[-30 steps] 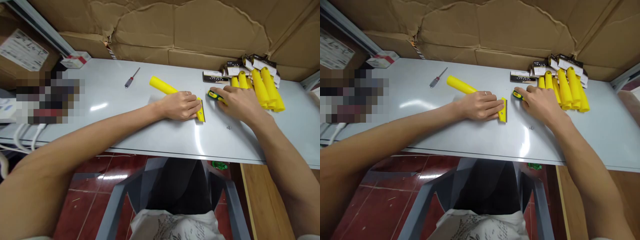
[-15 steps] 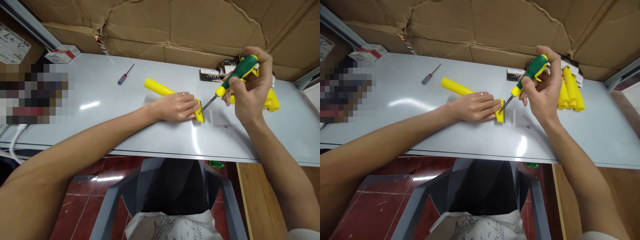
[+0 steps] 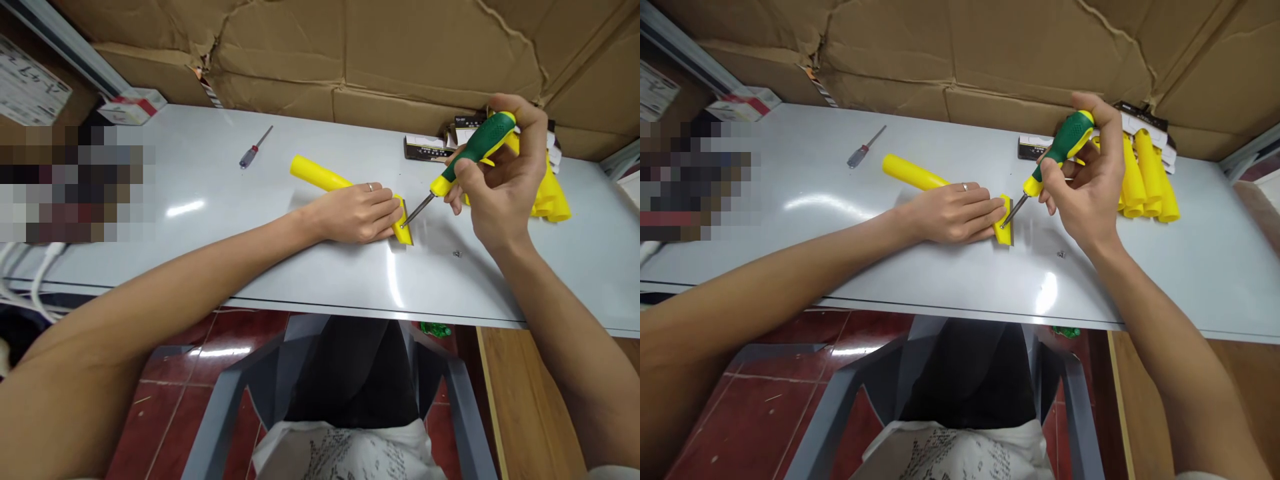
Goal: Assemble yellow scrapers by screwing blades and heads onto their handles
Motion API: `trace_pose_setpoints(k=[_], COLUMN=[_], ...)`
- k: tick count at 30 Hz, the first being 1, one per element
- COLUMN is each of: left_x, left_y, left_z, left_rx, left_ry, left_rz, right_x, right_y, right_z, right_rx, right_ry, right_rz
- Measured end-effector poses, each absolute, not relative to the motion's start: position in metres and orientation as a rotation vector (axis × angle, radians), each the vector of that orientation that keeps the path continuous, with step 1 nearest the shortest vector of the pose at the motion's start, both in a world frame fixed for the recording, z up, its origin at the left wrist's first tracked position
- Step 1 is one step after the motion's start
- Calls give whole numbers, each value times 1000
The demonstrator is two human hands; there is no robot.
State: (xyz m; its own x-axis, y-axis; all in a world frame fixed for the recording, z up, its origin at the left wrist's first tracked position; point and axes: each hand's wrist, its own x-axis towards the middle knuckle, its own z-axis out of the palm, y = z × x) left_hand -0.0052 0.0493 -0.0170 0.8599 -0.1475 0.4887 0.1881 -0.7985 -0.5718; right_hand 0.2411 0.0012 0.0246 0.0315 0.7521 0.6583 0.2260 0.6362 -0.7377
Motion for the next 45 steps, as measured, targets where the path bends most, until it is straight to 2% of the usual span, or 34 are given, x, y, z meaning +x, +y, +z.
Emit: trace_pose_setpoints(k=[6,13,23,35,42,45], left_x=[-5,-7,-9,-8,-9,-8], left_y=[47,48,50,47,45,45], left_z=[-17,-21,-24,-21,-17,-17], left_rx=[-2317,-2463,-2556,-2482,-2430,-2368], left_ry=[-36,-93,-187,-145,-69,-59], left_rz=[-716,-695,-570,-613,-728,-755], right_x=[243,257,253,264,252,253], right_y=[7,-1,18,20,-6,-9], right_z=[23,32,36,26,46,44], right_rx=[-737,-832,-500,-670,-692,-826], right_ry=[-1574,-1605,-1431,-1552,-1634,-1679], right_rz=[251,541,540,231,675,721])
